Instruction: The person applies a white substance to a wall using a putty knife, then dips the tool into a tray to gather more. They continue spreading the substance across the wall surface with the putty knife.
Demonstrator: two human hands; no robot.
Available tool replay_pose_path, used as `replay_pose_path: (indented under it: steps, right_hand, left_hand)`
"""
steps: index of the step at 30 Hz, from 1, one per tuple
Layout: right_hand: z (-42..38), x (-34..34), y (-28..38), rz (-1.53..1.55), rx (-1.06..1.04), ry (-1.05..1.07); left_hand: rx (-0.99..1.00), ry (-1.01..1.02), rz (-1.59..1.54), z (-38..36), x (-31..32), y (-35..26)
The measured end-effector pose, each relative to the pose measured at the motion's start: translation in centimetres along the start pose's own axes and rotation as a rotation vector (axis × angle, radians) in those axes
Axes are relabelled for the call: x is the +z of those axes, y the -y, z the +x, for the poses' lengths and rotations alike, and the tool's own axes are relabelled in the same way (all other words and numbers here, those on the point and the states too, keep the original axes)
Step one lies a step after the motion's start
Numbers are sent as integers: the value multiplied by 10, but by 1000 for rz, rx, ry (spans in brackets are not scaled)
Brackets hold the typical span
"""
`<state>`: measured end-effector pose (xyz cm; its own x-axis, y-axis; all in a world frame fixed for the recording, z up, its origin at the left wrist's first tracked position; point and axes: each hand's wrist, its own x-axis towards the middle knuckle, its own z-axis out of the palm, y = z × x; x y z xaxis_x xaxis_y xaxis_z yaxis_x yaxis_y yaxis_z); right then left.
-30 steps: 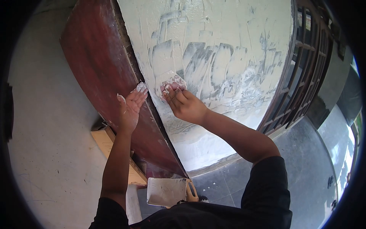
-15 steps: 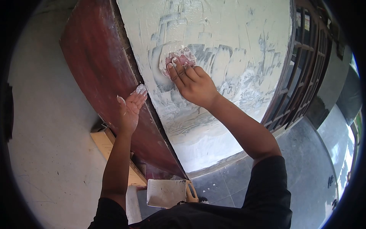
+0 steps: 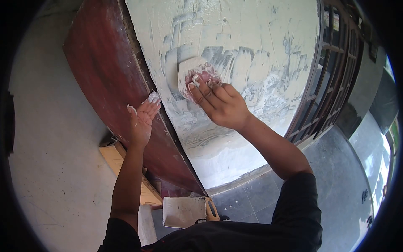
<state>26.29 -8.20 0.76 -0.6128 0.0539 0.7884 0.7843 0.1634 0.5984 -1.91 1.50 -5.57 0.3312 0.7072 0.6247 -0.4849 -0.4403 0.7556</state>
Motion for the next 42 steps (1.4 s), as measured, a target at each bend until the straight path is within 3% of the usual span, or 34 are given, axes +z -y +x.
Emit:
replay_pose_path:
  steps: [3,7,12,18,24,29,35,42]
  right_hand:
    - [1,27,-20,-42,39,24]
    - [-52,46,25,91,-20,70]
    - [-81,21,61,207,38,149]
    - [-27,-3,41,151,-26,8]
    - [43,30,12,23,-18,-124]
    - [7,56,39,56,-133,-14]
    - [-39,29,63,172,-174,64]
    - [50,27,26,32,-58,-116]
  left_hand:
    - [22,0,-16,-1,2,-2]
    - [24,8,-9,-1,4,-3]
    - [23,-12,-9,-1,3,-1]
    - [12,0,16,0,2,-1]
    - [23,-19,-63,1,-2,4]
    - [9,9,-127,3,-6,5]
    - [14,-7,-147,4,-2,2]
    - [55,61,-163,3,-7,9]
